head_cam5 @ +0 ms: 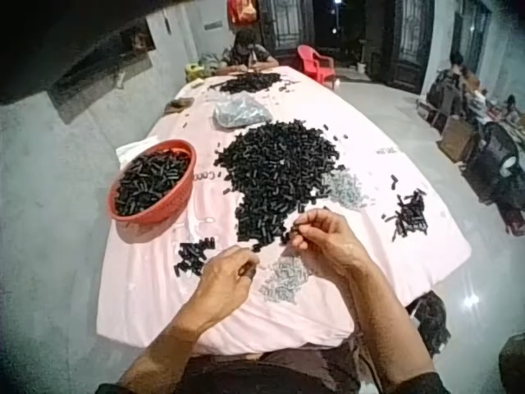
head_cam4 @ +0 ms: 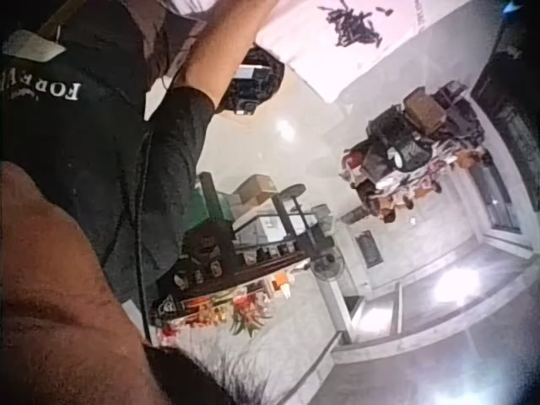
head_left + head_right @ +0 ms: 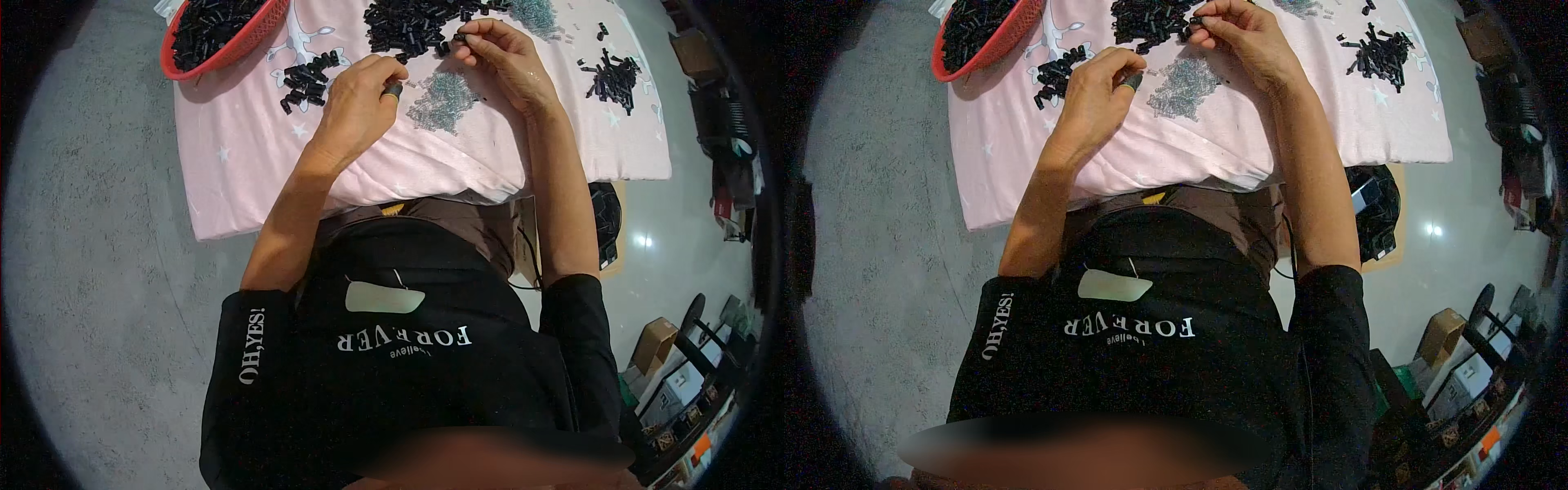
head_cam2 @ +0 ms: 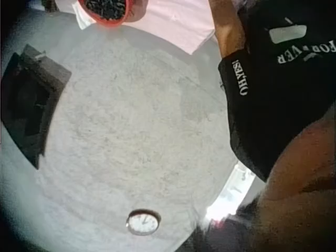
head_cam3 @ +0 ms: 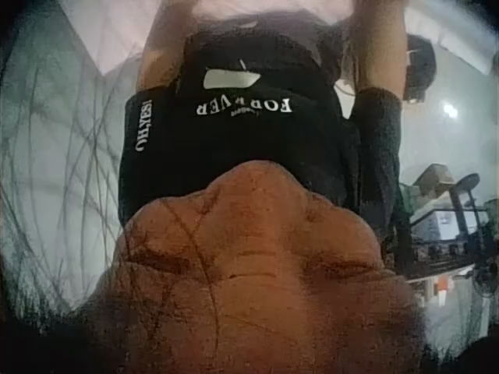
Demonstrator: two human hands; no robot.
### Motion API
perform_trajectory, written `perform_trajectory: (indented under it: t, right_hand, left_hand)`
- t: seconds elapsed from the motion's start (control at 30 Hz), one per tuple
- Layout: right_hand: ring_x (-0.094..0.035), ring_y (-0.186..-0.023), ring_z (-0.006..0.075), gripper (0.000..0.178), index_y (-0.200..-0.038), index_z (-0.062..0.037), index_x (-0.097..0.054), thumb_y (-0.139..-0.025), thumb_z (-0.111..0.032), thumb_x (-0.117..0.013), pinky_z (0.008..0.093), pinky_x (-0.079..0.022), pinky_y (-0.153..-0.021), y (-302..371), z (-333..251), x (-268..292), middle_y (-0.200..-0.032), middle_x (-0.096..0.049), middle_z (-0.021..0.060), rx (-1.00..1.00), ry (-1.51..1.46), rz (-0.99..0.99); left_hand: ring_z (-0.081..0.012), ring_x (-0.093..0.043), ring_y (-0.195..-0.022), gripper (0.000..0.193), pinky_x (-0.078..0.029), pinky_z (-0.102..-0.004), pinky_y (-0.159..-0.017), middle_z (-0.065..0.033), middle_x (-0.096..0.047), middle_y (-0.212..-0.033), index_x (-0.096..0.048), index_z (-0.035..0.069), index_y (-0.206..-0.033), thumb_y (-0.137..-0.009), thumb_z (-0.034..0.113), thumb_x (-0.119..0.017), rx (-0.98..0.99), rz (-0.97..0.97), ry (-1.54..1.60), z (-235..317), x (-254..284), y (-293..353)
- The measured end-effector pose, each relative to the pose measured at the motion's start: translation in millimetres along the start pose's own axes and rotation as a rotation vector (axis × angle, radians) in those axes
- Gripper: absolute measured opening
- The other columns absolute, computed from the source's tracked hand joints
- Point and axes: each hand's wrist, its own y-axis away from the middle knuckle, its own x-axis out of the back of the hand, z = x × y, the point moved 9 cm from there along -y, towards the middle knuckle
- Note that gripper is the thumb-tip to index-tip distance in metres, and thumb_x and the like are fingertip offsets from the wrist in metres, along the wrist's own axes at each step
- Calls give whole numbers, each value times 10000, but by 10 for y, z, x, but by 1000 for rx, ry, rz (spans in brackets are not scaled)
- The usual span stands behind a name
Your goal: Assembling small black plastic components and beads by hand at a workbench.
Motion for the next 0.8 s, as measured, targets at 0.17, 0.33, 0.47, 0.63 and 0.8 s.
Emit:
perform_trajectory:
  t: [0.17,0.33,0.47,0.63,0.8]
  right_hand:
    - [-653,-773,114,139,-1092,3,-629,-976,-48,-571,204,-551,-744,-2,9,24,-899,-675,81,-22,29,57]
    - [-658,-784,110,145,-1095,-2,-635,-980,-71,-580,204,-555,-731,-11,33,27,-906,-685,87,-38,8,2]
    - [-655,-782,106,145,-1096,-7,-637,-984,-76,-577,197,-552,-722,-18,38,14,-895,-684,85,-29,5,-17]
    - [-656,-791,105,151,-1106,-10,-634,-985,-77,-576,192,-550,-715,-2,39,14,-905,-682,83,-36,-30,-34]
    - [-659,-811,104,157,-1119,-10,-620,-986,-79,-574,194,-552,-729,6,29,-1,-942,-677,87,-37,22,-46]
  left_hand:
    - [-187,-632,-797,237,-495,-295,-741,-131,-674,-953,-657,-22,-1040,-837,-69,-545,33,26,19,-51,85,27]
    - [-337,-659,-840,235,-516,-389,-774,-173,-661,-916,-650,0,-975,-783,-73,-535,46,51,49,-88,119,59]
    - [-338,-657,-836,234,-515,-389,-776,-173,-662,-916,-654,3,-970,-784,-72,-534,61,58,46,-113,120,62]
    - [-347,-651,-838,227,-513,-396,-778,-164,-661,-917,-666,10,-955,-781,-73,-547,41,104,25,-105,120,30]
    - [-350,-646,-843,252,-509,-404,-777,-160,-659,-921,-676,18,-966,-777,-82,-543,3,98,-14,-47,103,12]
